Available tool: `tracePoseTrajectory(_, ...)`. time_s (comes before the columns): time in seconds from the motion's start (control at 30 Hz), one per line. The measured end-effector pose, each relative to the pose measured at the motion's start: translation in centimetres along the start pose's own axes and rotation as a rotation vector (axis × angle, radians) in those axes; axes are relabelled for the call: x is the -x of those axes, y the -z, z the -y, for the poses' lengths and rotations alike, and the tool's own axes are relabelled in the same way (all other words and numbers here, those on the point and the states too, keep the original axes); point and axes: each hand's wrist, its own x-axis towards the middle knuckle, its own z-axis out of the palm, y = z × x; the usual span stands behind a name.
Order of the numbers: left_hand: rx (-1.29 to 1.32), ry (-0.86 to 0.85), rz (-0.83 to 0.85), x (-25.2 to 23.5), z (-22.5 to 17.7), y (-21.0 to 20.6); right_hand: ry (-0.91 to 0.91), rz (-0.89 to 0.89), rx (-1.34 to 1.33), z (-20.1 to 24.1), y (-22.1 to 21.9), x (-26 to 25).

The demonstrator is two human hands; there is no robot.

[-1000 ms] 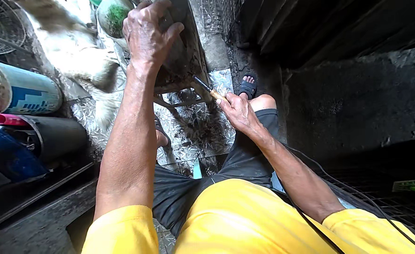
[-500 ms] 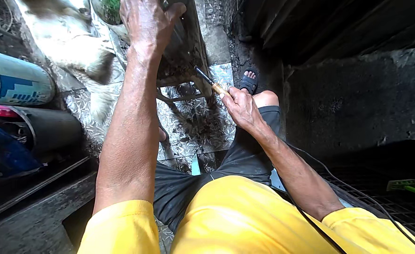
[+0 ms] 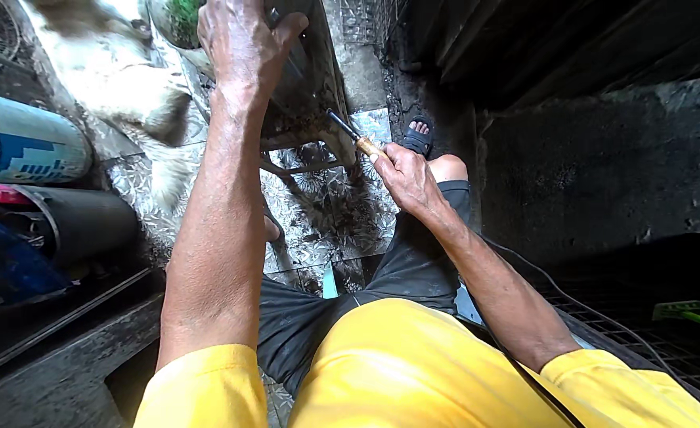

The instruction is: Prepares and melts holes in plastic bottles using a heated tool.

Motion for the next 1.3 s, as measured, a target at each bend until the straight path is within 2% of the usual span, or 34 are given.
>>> tracePoseTrajectory(0.73,0.053,-0.063,-0.075,0.0,1.7,-1.4,0.004,0.04,0.049,1.3,0.3,-1.7)
tracePoseTrajectory(1.03,0.049,-0.051,-0.086,0.2,1.5,-1.6,0.062,-0.023,0.071,1.5,1.4,0.9)
tracePoseTrajectory(1.3,0.059,-0.062,-0.109,0.4,1.5,-1.7,0.055,-0.005,0.098,2.2,0.8,0.2)
